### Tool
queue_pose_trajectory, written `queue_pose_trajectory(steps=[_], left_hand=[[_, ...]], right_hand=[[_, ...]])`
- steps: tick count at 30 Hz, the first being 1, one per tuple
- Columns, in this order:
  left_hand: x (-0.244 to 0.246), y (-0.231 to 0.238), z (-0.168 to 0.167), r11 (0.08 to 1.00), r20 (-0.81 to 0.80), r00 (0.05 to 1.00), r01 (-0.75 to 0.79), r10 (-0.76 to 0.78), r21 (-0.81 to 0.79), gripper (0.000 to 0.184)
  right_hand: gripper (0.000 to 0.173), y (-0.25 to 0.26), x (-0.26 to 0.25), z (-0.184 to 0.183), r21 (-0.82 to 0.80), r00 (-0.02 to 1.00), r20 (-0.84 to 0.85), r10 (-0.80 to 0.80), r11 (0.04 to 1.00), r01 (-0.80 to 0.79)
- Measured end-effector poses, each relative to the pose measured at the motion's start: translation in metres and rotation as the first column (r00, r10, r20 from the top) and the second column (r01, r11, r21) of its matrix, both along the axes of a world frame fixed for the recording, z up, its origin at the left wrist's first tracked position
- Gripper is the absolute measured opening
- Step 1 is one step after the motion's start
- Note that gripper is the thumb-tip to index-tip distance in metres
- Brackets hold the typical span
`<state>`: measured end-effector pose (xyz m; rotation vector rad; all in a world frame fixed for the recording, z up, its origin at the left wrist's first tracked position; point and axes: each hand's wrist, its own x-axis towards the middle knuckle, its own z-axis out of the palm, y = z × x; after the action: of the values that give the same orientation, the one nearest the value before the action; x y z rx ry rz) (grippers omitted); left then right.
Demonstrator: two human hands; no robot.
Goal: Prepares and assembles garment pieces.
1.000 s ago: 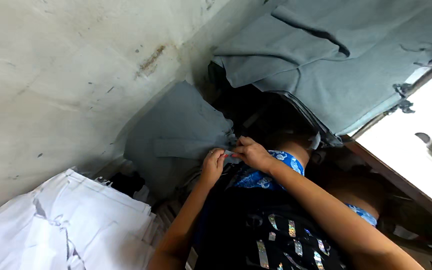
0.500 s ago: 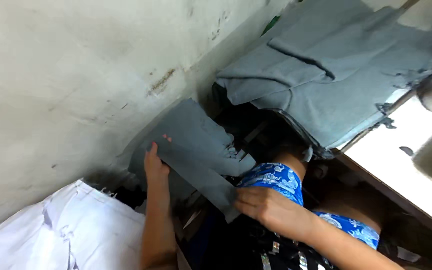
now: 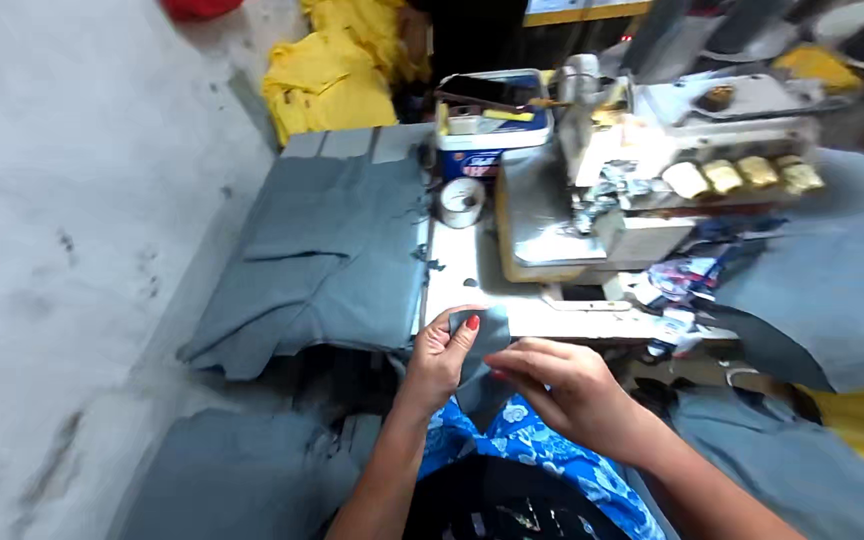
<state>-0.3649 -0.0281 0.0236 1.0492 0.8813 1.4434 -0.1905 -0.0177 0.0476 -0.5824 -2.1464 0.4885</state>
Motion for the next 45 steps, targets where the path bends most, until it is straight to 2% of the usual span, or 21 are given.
queue_pose_trajectory(steps=[3,6,10,13,15,17,19,21,24,26,28,30,32,36,40,45], left_hand=[[0.019,0.009,-0.001,0.994,0.012,0.996,0.09,-0.09,-0.067,0.02],[0.026,0.014,-0.005,0.987,-0.019,0.988,0.15,-0.151,-0.056,0.021],[0.029,0.016,-0.008,0.978,-0.004,0.98,0.198,-0.199,-0.063,0.026],[0.026,0.016,-0.015,0.968,0.07,0.966,0.25,-0.247,-0.034,0.028],[0.024,0.017,-0.017,0.961,0.067,0.959,0.278,-0.276,-0.007,0.035],[0.025,0.02,-0.017,0.965,-0.005,0.965,0.264,-0.264,0.003,0.019],[0.027,0.027,-0.012,0.963,-0.071,0.96,0.269,-0.269,-0.019,0.021],[0.023,0.039,-0.004,0.938,-0.136,0.93,0.346,-0.342,0.007,0.021],[0.019,0.066,0.017,0.896,-0.351,0.833,0.441,-0.428,-0.045,0.026],[0.025,0.085,0.029,0.939,-0.599,0.74,0.337,-0.307,-0.064,0.038],[0.038,0.101,0.039,0.982,-0.821,0.562,0.191,-0.101,0.01,0.043],[0.052,0.116,0.044,0.991,-0.932,0.364,0.125,0.007,0.056,0.045],[0.065,0.128,0.049,0.995,-0.972,0.235,0.098,-0.02,0.003,0.045],[0.073,0.142,0.044,0.991,-0.976,0.217,0.126,0.017,0.045,0.056],[0.073,0.15,0.037,0.986,-0.962,0.263,0.126,0.073,0.109,0.056],[0.074,0.157,0.034,0.988,-0.96,0.263,0.096,0.095,0.124,0.053]], right_hand=[[0.021,0.014,0.017,-0.005,-0.086,0.993,-0.019,-0.119,0.989,0.117],[0.02,0.024,0.026,-0.01,-0.177,0.984,-0.035,-0.175,0.97,0.167],[0.018,0.03,0.03,-0.017,-0.318,0.972,-0.114,-0.206,0.934,0.161],[0.019,0.033,0.03,-0.022,-0.369,0.957,-0.162,-0.239,0.914,0.166],[0.017,0.033,0.028,-0.026,-0.403,0.945,-0.204,-0.256,0.902,0.157],[0.016,0.032,0.026,-0.029,-0.43,0.924,-0.236,-0.299,0.886,0.177],[0.019,0.033,0.025,-0.032,-0.43,0.902,-0.225,-0.369,0.868,0.248],[0.024,0.037,0.029,-0.035,-0.41,0.904,-0.189,-0.383,0.868,0.282],[0.018,0.039,0.027,-0.038,-0.378,0.854,-0.297,-0.427,0.874,0.305],[0.014,0.039,0.02,-0.039,-0.381,0.749,-0.383,-0.541,0.831,0.405],[0.015,0.043,0.014,-0.042,-0.422,0.639,-0.402,-0.656,0.752,0.507],[0.016,0.051,0.013,-0.047,-0.481,0.552,-0.387,-0.739,0.672,0.563],[0.019,0.059,0.014,-0.051,-0.53,0.508,-0.357,-0.784,0.618,0.581],[0.023,0.075,0.019,-0.054,-0.591,0.481,-0.34,-0.808,0.581,0.559],[0.023,0.085,0.02,-0.052,-0.635,0.469,-0.398,-0.789,0.606,0.48],[0.027,0.089,0.021,-0.049,-0.674,0.452,-0.387,-0.803,0.582,0.455]])
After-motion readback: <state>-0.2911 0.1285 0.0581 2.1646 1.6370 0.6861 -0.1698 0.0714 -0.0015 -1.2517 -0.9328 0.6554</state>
